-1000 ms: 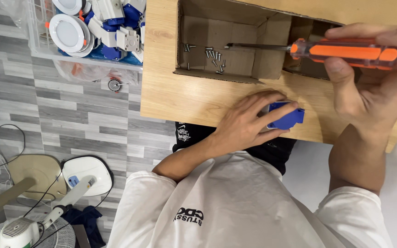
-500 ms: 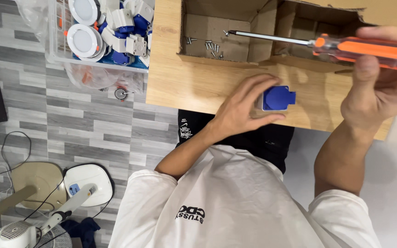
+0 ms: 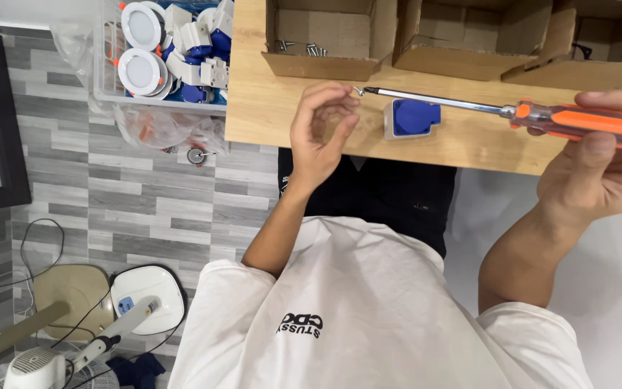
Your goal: The person assembles a blue and white electrical component on a wooden table. They insert a small white plastic piece into the component and then use an orange screwdriver to tighten screws into the assembly.
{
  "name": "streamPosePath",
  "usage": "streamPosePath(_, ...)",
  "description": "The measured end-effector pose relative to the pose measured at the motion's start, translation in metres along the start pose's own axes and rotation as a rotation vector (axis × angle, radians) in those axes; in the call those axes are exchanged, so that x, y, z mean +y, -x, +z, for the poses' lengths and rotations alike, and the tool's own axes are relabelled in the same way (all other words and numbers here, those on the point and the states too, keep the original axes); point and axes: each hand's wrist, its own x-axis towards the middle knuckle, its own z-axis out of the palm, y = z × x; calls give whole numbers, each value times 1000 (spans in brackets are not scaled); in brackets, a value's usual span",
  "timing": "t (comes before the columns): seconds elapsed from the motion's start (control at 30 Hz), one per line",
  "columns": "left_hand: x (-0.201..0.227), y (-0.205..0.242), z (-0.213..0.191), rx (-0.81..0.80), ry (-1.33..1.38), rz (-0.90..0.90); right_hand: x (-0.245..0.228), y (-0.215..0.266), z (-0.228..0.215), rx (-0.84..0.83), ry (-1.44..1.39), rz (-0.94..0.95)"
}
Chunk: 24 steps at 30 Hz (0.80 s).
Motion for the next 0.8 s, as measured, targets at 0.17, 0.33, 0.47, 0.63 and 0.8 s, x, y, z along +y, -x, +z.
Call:
streamPosePath(0.17, 14, -2, -3, -119, -131, 6, -8, 8, -8, -19, -36, -18)
streamPosePath(0.33, 17, 2, -4, -184, -199, 114, -3, 18, -19, -87, -125, -86)
streamPosePath(0.47, 27, 7, -3, -175, -262, 117, -1, 25, -27, -73, -99, -130)
streamPosePath(0.63, 36, 10, -2, -171, -317, 140, -1, 34, -37, -35, -89, -146)
streamPosePath(0.8, 39, 12, -1, -185, -312, 153, -19, 35, -39, -63, -32, -158)
